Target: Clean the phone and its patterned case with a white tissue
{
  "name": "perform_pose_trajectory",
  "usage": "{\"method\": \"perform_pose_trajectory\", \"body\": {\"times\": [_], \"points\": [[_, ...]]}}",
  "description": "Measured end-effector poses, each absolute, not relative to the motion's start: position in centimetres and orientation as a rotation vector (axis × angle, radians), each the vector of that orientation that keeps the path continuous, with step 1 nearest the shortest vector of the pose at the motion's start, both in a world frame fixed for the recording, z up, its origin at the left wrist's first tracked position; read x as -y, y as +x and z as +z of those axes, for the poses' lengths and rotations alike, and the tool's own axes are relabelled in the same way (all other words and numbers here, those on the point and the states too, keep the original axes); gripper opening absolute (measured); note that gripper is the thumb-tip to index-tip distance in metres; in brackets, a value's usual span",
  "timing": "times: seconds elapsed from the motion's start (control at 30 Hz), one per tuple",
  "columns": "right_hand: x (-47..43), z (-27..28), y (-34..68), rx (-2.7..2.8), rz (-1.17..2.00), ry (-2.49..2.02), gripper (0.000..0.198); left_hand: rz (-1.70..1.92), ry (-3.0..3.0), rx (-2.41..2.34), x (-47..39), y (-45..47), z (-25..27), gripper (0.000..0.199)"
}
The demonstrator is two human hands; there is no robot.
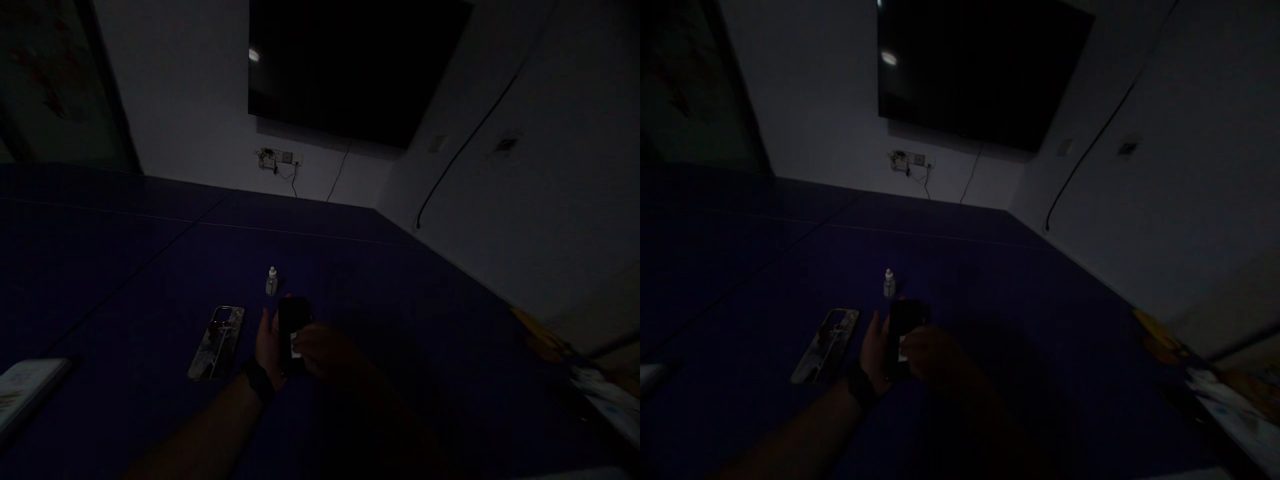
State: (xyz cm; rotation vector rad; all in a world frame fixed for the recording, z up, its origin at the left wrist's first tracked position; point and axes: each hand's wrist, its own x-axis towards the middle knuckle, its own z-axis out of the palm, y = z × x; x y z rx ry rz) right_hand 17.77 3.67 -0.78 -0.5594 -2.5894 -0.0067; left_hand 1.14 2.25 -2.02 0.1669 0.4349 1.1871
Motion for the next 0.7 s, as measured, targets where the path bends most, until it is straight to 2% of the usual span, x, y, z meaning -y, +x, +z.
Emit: {"method": "perform_pose_trajectory", "body": {"times": [0.2,0.4,0.7], "points": [[-4.0,-0.9,19.3,2.53,-0.054,-0.713,0.021,1.192,0.195,-0.389,-2.2,1.2,-2.0,0.067],[-3.7,-1.0,18.3,2.561,-0.018,-0.523,0.022,1.175,0.162,-0.396,-2.1,1.2,-1.7,0.067],[-3.8,-1.0,19.0,2.573,0.076,-0.59,0.021,1.182,0.151,-0.417,-2.1,1.3,-1.2,0.065]]}}
